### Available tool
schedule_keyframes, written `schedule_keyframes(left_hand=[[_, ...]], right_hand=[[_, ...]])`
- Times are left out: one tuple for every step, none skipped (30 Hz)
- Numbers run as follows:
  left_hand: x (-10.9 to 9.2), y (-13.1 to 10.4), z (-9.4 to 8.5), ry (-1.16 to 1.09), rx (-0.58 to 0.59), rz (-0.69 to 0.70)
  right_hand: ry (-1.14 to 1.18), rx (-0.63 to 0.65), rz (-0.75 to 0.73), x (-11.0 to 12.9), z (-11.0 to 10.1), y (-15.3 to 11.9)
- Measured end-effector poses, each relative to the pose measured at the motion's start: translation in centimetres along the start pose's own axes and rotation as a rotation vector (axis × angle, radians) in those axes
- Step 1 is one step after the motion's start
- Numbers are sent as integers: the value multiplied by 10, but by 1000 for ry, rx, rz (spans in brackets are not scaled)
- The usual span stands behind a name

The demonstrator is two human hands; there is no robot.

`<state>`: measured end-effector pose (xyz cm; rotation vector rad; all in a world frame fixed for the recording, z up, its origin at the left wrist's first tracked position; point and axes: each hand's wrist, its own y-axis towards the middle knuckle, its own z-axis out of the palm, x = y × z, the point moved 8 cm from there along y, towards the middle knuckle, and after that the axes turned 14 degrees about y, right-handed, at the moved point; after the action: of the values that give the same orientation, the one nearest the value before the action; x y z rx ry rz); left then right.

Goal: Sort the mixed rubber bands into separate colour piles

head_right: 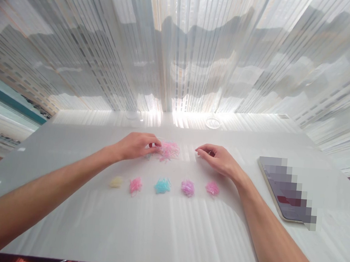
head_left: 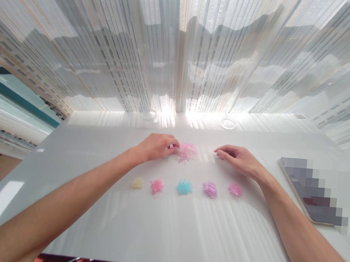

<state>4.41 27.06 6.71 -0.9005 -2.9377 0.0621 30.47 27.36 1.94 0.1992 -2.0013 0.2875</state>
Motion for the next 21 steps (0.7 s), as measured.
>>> schedule_keyframes(left_hand=[[1,1,-2,-4,-11,-5],[1,2,-4,-8,-23,-10],[2,3,-5,-14,-33,-13],[3,4,-7,-20,-41,-15],[3,4,-9,-27,-45,-15],[4,5,-10,-35,-44,-17],[5,5,-11,-41,-39,-19],[7,6,-11,-48,-30,-23],[10,6,-11,-54,-17,-25],[12,6,-11,-61,-4,-26],[15,6,-10,-68,10,-28],[19,6,-9,-73,25,-34],[23,7,-7,-73,42,-50],[28,7,-4,-66,61,-74],[32,8,-2,-54,80,-101],[36,10,1,-39,98,-125],[38,12,4,-25,113,-142],[39,15,6,-14,122,-150],[38,19,8,-7,126,-149],[37,23,10,-2,127,-145],[36,28,11,3,128,-141]], right_hand=[[0,-1,-3,0,0,0],[-1,-2,-6,1,0,0],[0,-1,-9,1,0,0],[2,0,-10,1,0,0],[4,1,-8,0,0,0],[6,2,-4,-1,0,0],[7,4,1,-2,0,1],[7,5,7,-3,0,1],[6,5,12,-4,0,2],[5,6,14,-5,0,2],[4,6,15,-6,-1,2],[4,7,15,-6,-1,2],[6,8,14,-6,-1,2],[8,10,12,-6,-1,2],[10,11,12,-5,-1,2],[11,12,12,-4,0,2],[11,13,12,-4,0,2],[10,13,12,-3,0,2],[8,11,13,-3,0,1],[6,9,13,-2,0,1],[6,8,13,-2,0,1]])
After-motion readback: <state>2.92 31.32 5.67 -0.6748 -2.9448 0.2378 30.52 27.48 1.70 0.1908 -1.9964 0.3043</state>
